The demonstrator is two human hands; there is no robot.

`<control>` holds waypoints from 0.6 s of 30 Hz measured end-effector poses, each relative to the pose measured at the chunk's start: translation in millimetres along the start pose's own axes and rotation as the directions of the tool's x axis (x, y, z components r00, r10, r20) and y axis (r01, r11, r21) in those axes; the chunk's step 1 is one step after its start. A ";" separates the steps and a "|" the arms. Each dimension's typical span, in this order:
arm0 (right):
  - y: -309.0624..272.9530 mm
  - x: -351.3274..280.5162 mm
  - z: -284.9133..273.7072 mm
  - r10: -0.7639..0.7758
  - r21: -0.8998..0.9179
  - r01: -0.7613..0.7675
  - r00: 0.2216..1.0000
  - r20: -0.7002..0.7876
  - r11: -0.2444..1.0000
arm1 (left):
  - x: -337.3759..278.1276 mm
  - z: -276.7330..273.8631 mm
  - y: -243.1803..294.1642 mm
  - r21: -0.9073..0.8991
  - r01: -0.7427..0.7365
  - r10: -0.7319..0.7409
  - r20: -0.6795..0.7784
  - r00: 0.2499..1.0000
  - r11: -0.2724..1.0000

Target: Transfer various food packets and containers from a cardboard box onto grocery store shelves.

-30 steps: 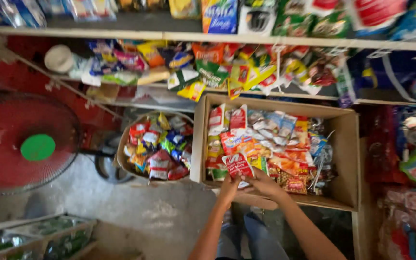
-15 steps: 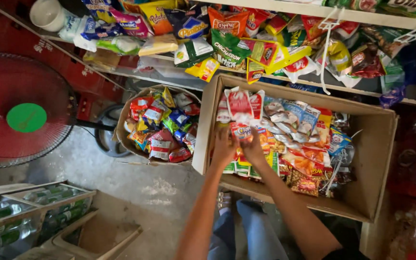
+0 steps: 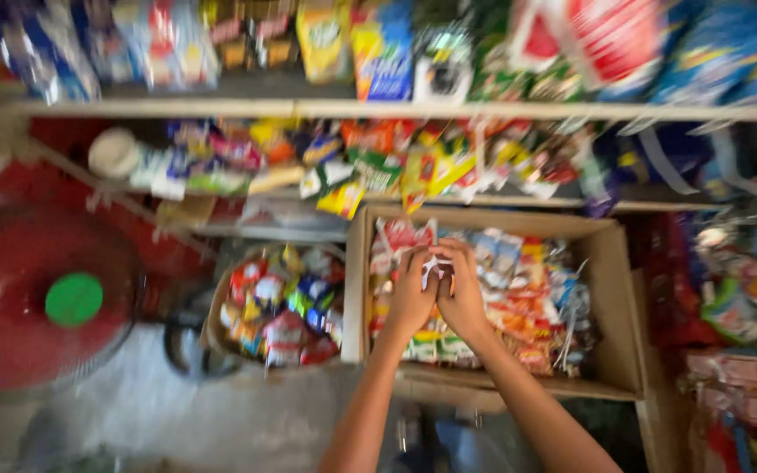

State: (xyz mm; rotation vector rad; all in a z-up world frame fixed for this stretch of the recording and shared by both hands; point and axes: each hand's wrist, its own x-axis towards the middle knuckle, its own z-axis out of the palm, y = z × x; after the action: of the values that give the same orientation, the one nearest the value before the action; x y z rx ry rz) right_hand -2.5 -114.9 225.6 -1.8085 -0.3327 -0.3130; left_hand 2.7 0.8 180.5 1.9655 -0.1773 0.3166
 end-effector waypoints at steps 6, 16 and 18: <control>-106.1 67.5 -88.2 -0.462 -0.363 0.378 0.868 -0.180 0.851 | 70.4 -35.7 169.8 -0.120 -0.380 0.379 -0.031 0.925 0.917; -87.5 215.4 -199.0 -0.690 -0.658 0.421 0.692 -0.213 0.625 | 152.1 17.4 208.0 -0.271 -0.451 0.464 -0.016 0.886 0.850; -75.1 233.8 -201.8 -0.337 -0.523 0.186 0.918 -0.210 0.832 | 159.7 31.4 195.1 -0.290 -0.403 0.424 0.009 0.906 0.868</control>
State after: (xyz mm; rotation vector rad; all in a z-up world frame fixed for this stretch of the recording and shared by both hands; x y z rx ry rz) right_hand 176.5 -276.6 432.6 -2.1792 -0.3097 -0.9296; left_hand 107.1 -103.4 387.4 1.6417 -0.6641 0.4714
